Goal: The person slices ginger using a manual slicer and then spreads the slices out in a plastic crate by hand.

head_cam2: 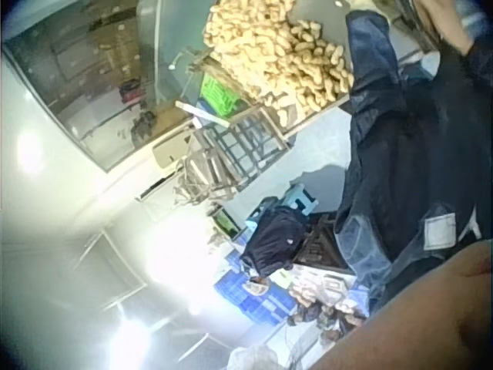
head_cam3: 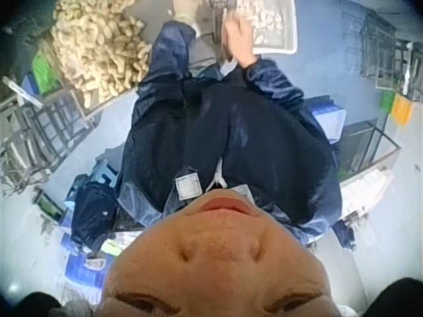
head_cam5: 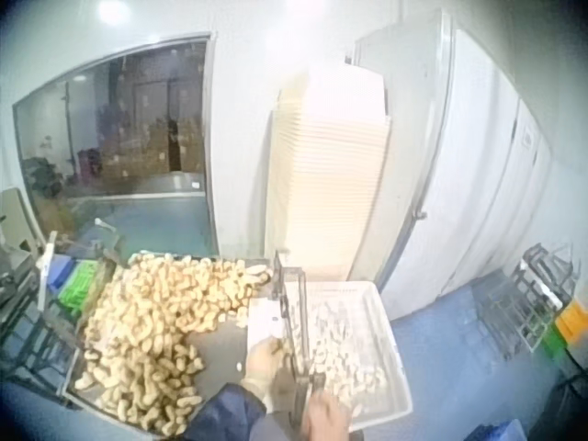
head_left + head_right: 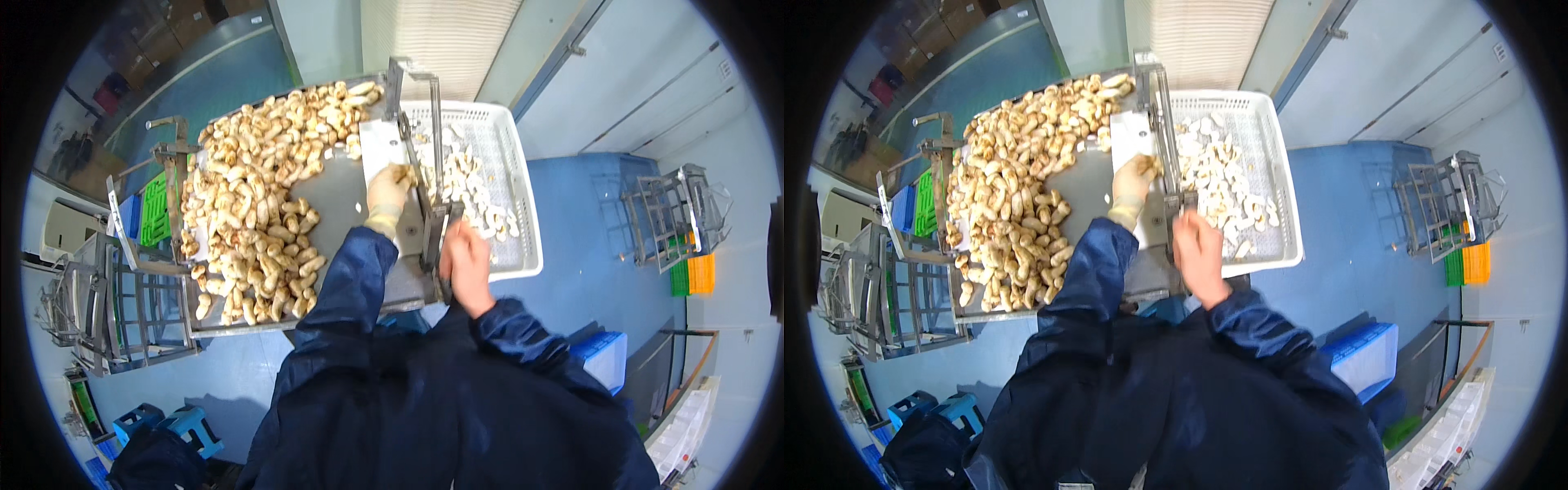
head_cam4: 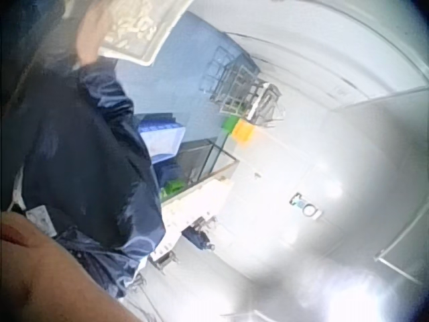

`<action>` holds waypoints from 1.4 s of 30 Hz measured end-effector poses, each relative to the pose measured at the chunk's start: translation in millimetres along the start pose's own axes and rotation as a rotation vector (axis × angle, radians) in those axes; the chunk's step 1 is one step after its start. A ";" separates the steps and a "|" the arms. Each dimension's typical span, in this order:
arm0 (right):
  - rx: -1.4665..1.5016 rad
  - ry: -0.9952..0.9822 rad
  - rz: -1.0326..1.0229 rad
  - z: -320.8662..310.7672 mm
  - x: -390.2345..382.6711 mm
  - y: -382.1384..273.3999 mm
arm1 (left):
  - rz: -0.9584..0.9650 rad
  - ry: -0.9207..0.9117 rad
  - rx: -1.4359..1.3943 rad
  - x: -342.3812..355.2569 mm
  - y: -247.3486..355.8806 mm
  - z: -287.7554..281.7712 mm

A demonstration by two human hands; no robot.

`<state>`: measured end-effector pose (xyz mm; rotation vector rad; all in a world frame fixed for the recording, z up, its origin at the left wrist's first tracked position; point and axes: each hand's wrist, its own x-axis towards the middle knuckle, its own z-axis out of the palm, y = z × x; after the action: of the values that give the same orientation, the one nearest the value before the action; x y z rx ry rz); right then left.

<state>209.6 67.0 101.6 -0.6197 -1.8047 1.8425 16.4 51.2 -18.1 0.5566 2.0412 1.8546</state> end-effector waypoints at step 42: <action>0.075 -0.005 -0.080 -4.5 -17.1 64.5 | -0.196 0.031 0.256 17.8 -4.1 10.0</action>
<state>224.0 59.1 36.8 -0.5079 -1.7294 1.8501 5.5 68.3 -22.9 0.3758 2.2801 1.5124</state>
